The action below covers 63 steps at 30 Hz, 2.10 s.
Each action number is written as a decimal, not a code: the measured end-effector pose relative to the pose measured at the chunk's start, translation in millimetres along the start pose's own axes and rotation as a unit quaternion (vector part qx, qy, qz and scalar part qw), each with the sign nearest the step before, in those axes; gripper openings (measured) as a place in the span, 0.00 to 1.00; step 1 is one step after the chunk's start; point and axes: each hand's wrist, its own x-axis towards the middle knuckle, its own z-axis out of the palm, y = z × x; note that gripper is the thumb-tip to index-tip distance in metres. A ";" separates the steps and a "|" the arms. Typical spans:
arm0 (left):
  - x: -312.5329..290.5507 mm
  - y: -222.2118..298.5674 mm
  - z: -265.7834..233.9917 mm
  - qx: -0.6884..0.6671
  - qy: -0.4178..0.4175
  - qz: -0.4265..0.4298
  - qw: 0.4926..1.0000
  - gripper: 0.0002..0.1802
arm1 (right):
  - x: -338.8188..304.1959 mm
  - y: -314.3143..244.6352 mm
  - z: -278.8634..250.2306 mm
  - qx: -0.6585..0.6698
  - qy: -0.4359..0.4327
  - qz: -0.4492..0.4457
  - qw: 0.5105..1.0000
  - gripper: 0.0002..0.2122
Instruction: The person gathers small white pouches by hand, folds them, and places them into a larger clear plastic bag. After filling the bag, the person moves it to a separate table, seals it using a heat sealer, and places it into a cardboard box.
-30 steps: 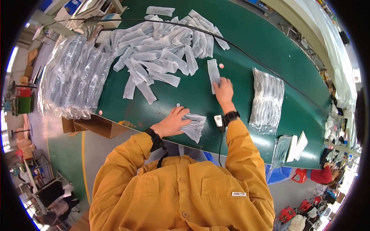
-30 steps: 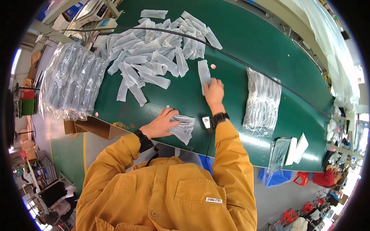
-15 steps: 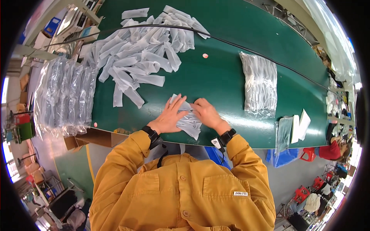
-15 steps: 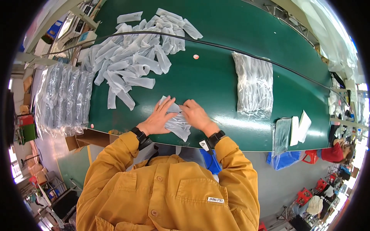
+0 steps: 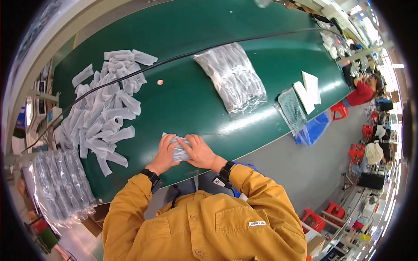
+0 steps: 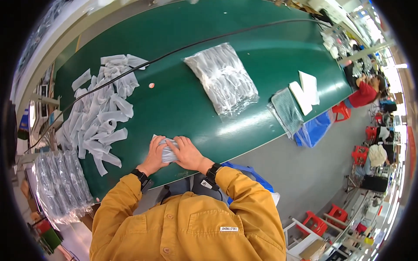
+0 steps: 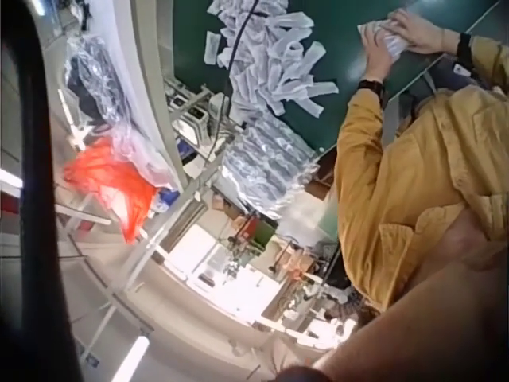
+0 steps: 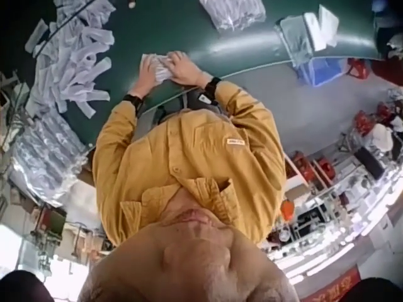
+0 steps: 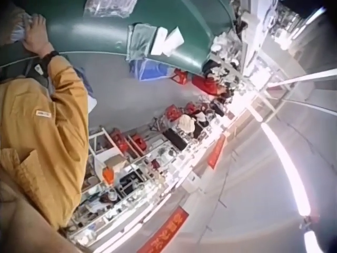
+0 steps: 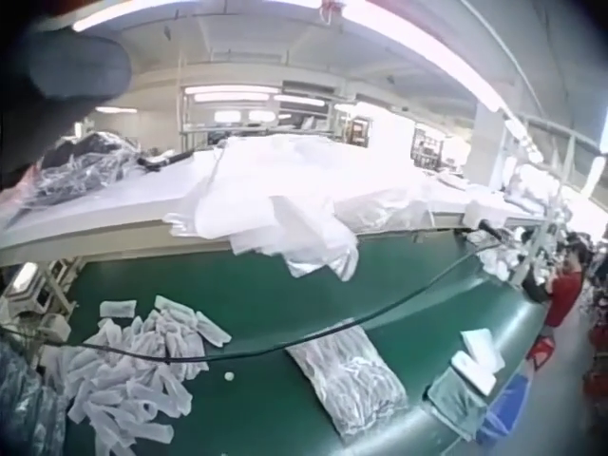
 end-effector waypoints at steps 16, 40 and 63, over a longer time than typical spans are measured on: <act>175.1 131.1 63.4 -0.036 0.043 0.097 0.994 0.43 | -190.7 71.8 -132.2 -0.095 0.190 0.325 0.922 0.37; 284.4 120.6 114.8 -0.165 0.079 0.048 0.982 0.11 | 14.4 254.2 -130.3 -0.288 0.226 0.352 0.861 0.42; -37.8 -5.7 -58.2 -0.045 -0.200 -0.215 0.955 0.03 | -353.4 108.8 142.1 -0.031 -0.227 0.657 0.718 0.20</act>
